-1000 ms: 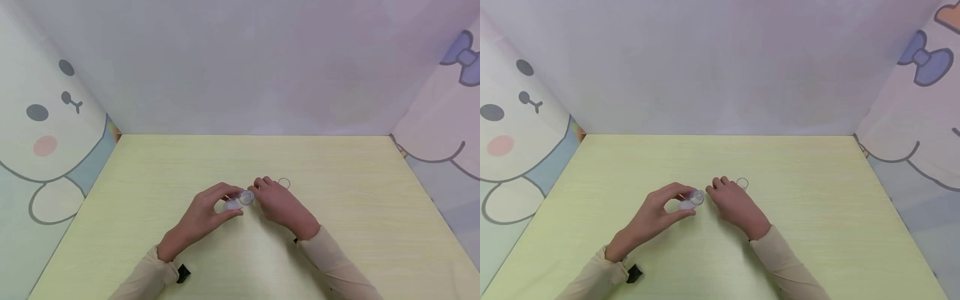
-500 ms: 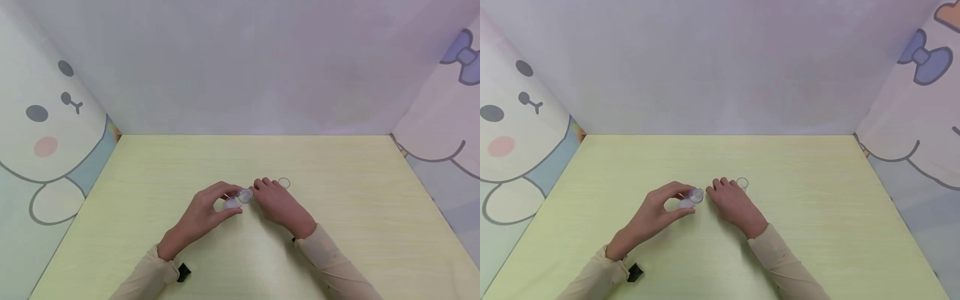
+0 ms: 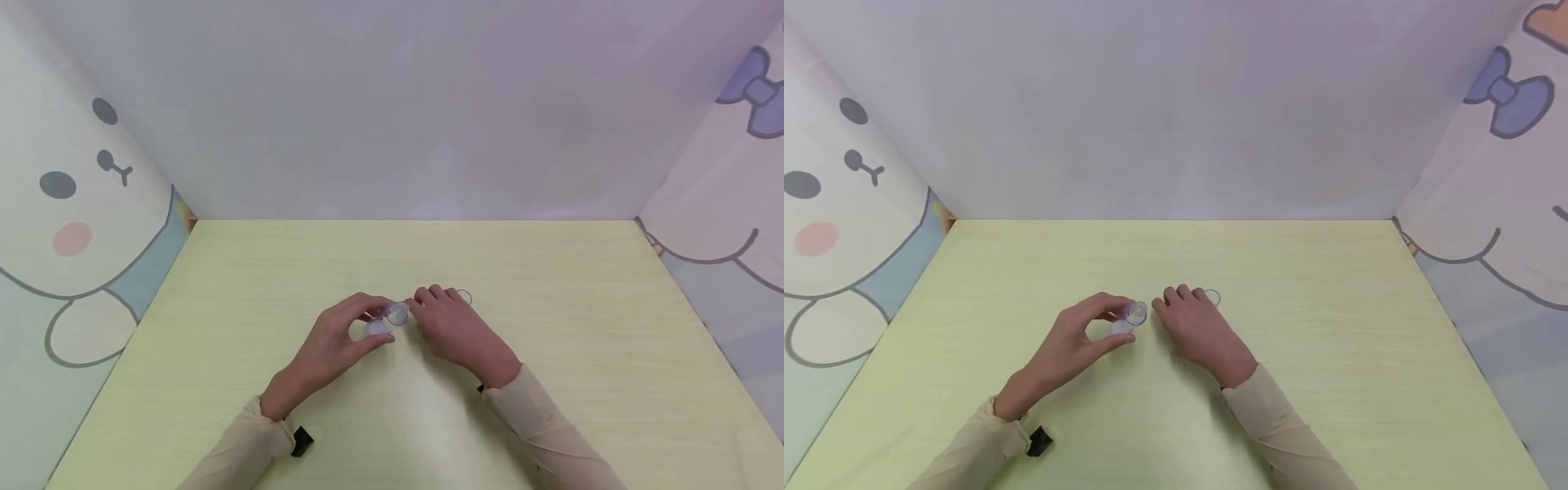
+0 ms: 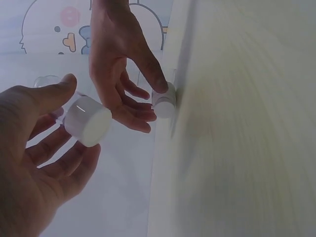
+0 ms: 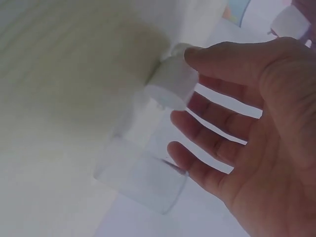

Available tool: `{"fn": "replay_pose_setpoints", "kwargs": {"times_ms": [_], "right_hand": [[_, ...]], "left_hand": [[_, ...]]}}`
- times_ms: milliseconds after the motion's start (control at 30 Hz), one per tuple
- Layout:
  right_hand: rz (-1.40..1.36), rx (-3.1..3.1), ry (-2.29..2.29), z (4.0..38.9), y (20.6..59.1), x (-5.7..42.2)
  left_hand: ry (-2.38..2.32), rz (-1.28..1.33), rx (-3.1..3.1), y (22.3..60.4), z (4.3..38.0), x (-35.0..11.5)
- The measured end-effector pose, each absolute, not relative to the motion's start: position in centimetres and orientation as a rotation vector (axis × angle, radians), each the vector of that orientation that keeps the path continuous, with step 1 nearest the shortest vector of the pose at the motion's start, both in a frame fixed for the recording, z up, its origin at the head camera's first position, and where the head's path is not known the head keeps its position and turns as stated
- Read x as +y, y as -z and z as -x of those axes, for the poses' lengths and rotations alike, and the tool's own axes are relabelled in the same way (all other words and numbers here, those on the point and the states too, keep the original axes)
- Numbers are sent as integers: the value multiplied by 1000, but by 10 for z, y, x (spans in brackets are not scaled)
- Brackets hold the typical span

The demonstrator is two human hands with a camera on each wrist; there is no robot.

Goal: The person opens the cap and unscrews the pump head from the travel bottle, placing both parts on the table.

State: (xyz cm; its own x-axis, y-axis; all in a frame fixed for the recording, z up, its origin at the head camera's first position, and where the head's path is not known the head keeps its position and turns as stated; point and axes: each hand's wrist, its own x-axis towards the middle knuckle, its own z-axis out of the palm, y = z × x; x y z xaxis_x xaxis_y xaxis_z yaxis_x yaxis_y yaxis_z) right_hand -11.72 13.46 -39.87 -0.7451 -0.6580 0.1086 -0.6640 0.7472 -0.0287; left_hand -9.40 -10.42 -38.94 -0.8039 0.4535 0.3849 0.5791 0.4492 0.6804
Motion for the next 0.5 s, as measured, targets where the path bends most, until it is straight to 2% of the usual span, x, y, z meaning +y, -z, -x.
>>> {"fn": "replay_pose_setpoints", "kwargs": {"times_ms": [500], "right_hand": [[-974, -2827, -108, 99, 377, 159]], "left_hand": [[1438, 764, -2683, 402, 109, -89]]}}
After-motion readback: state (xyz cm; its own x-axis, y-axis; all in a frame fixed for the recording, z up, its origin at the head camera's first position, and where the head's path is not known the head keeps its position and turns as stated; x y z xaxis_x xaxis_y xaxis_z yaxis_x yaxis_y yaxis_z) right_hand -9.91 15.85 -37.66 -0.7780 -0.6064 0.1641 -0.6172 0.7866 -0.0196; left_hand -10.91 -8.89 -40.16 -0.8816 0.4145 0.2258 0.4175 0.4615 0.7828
